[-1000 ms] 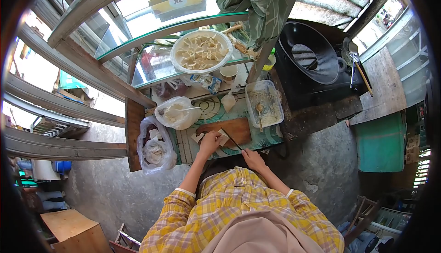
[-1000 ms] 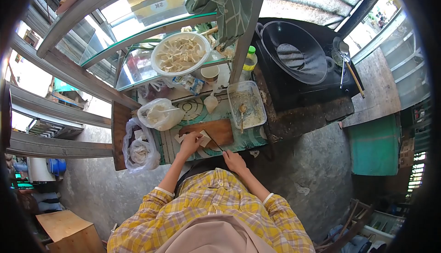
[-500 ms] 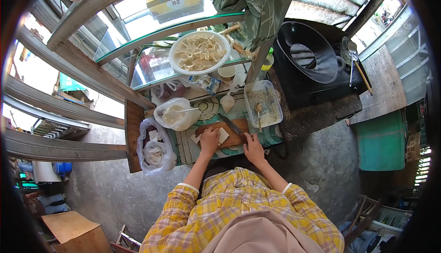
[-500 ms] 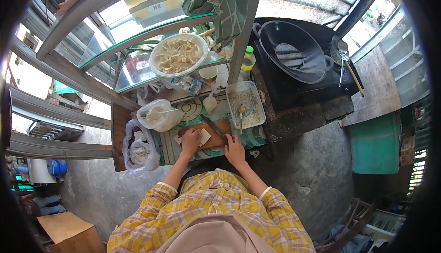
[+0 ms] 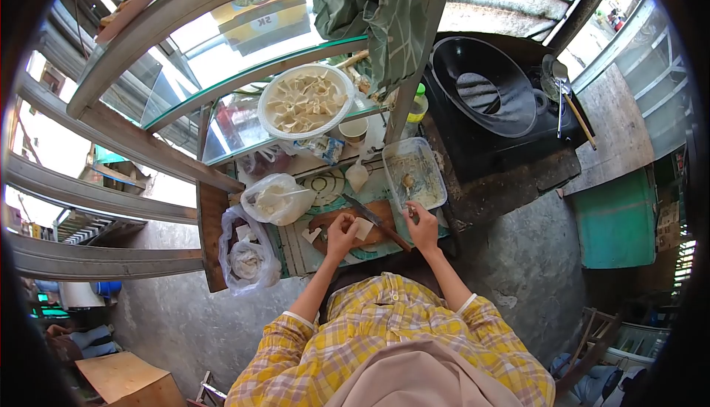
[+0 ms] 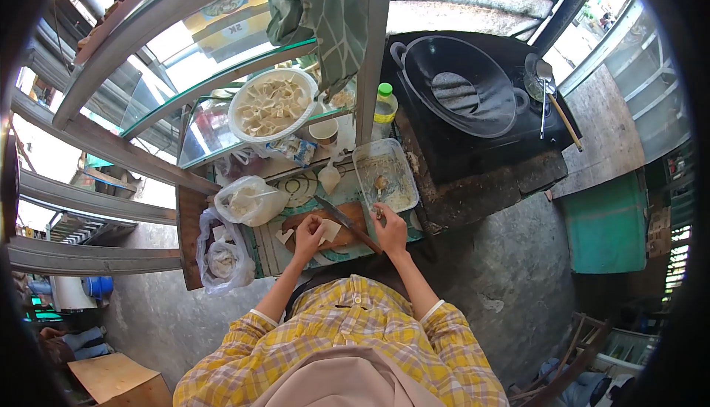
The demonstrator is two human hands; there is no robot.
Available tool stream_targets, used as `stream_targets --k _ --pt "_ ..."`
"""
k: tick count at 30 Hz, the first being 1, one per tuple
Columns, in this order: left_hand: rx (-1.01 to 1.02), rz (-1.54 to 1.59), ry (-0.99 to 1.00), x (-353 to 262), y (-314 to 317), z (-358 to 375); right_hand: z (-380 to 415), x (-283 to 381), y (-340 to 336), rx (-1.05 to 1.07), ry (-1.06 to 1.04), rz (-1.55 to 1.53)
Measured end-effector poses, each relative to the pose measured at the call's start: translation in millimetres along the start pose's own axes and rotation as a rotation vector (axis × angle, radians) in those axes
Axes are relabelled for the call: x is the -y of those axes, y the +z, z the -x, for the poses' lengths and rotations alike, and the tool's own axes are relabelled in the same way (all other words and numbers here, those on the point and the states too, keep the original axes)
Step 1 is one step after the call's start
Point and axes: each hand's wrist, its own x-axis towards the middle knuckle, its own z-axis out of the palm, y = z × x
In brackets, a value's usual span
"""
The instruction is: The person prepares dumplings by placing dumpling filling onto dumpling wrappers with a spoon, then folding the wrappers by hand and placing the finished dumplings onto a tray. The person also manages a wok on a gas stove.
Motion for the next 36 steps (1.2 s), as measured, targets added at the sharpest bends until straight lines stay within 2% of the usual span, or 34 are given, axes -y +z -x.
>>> stream_targets --k 2,4,8,9,12,13,15,18,21,24,31,36 --pt "-0.011 0.349 -0.214 6.3 8.7 -2.7 -9.6 3.8 1.6 -0.026 0.119 -0.167" --pt "-0.031 0.651 -0.479 -17.4 21.4 1.5 -21.6 2.7 -1.3 -0.054 0.183 -0.243" --pt "0.082 0.579 -0.505 -1.7 37.1 -1.9 -46.9 -8.6 -23.9 -0.090 0.152 -0.157" --pt "0.102 0.338 -0.405 -3.0 39.9 -2.0 -51.5 -8.8 -32.0 -0.088 0.130 -0.124" --pt "0.156 -0.375 -0.091 -11.4 49.9 -4.8 -62.6 -3.6 -58.3 -0.142 -0.137 -0.047" --pt "0.154 -0.442 0.049 -17.0 54.2 -4.9 -64.2 3.8 -67.7 -0.084 -0.109 -0.061" --pt "0.149 -0.576 0.332 -31.4 64.4 -3.7 -66.7 -2.2 -72.5 -0.024 -0.198 -0.002" --pt "0.216 -0.667 0.382 -51.8 82.2 -3.0 -70.2 -3.4 -81.7 0.076 -0.261 0.081" --pt "0.251 -0.899 0.429 -39.5 93.6 -1.5 -74.9 -6.0 -83.9 0.138 -0.313 0.118" --pt "0.213 -0.996 0.458 -31.2 101.5 1.8 -82.0 -2.2 -87.7 0.207 -0.372 0.128" --pt "0.138 -1.082 0.493 -30.1 108.0 4.9 -90.9 4.7 -85.2 0.419 -0.455 0.184" --pt "0.125 -1.118 0.457 -29.7 110.3 9.7 -90.9 -3.0 -79.3 0.405 -0.442 0.156"
